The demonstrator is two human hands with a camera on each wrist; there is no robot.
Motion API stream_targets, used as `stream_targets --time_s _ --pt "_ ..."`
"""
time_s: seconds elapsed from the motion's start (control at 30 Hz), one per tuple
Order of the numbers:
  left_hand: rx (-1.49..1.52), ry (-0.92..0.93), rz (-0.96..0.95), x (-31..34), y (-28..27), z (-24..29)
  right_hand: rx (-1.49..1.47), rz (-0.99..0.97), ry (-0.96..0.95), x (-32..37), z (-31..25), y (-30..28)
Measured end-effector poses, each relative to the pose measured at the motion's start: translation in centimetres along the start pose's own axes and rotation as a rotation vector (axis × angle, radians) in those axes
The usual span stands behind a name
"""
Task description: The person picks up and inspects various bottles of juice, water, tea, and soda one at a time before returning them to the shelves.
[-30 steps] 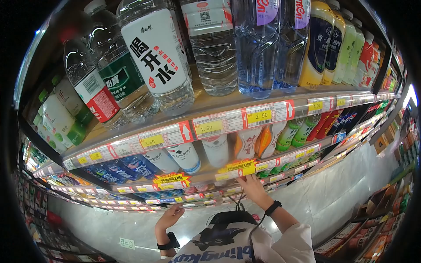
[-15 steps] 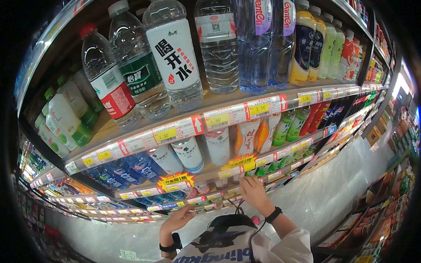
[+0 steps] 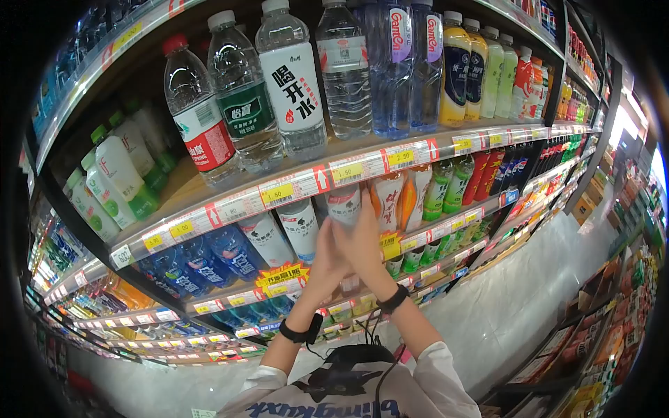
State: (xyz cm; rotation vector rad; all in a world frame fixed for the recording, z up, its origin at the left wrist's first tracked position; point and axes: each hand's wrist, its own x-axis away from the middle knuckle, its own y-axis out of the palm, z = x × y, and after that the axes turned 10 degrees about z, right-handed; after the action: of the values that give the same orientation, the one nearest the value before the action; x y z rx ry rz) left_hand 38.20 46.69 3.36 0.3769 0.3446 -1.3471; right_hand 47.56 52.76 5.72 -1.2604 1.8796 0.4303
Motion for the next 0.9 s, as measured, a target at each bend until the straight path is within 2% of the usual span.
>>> stream_targets --time_s 0.13,0.3,0.4,0.43,0.5,0.53,0.63,0.67,0.73,0.77,0.8,0.83,0.9 --pt "-0.123 0.123 -0.023 -2.6 -0.8 -3.5 -0.078 -0.039 0.075 -1.9 0.1 1.0" --pt "-0.274 0.179 0.006 -1.6 -0.6 -2.1 -0.076 -0.045 0.144 -2.1 -1.3 0.5" --pt "0.009 0.064 -0.023 -0.1 -0.4 -1.7 -0.157 -0.007 0.190 -0.3 -3.3 -1.2" --pt "-0.083 0.115 -0.020 0.3 -0.5 -1.2 -0.190 0.003 0.210 0.9 -3.7 -1.7" --pt "-0.258 0.217 -0.002 0.8 -0.7 0.2 -0.306 -0.004 0.178 3.9 -3.5 -2.6" --pt "-0.223 0.214 0.054 1.1 -0.8 -0.1 -0.363 -0.011 0.153 4.6 -3.2 -3.0" --pt "-0.324 0.359 0.014 1.9 -1.6 1.0 -0.281 0.021 -0.227 4.4 -6.3 -6.1" --pt "-0.264 0.374 0.012 2.3 -1.7 1.7 -0.301 0.013 -0.292 4.1 -7.2 -7.2" --pt "-0.203 0.324 -0.058 4.0 -1.7 0.4 -0.338 0.000 -0.412 3.5 -8.9 -9.2" --pt "-0.173 0.296 -0.094 4.5 -1.6 -0.1 -0.419 0.014 -0.391 3.3 -9.7 -9.6" --pt "0.125 0.274 -0.177 4.7 -1.3 1.3 -0.499 0.028 -0.367 3.2 -10.5 -9.9" --pt "0.047 0.198 -0.199 5.3 -1.4 1.6 -0.579 0.041 -0.343 3.1 -11.0 -10.2" --pt "-0.101 0.045 -0.241 6.6 -1.6 2.4 -0.424 -0.136 -0.301 2.8 -10.8 -11.3"
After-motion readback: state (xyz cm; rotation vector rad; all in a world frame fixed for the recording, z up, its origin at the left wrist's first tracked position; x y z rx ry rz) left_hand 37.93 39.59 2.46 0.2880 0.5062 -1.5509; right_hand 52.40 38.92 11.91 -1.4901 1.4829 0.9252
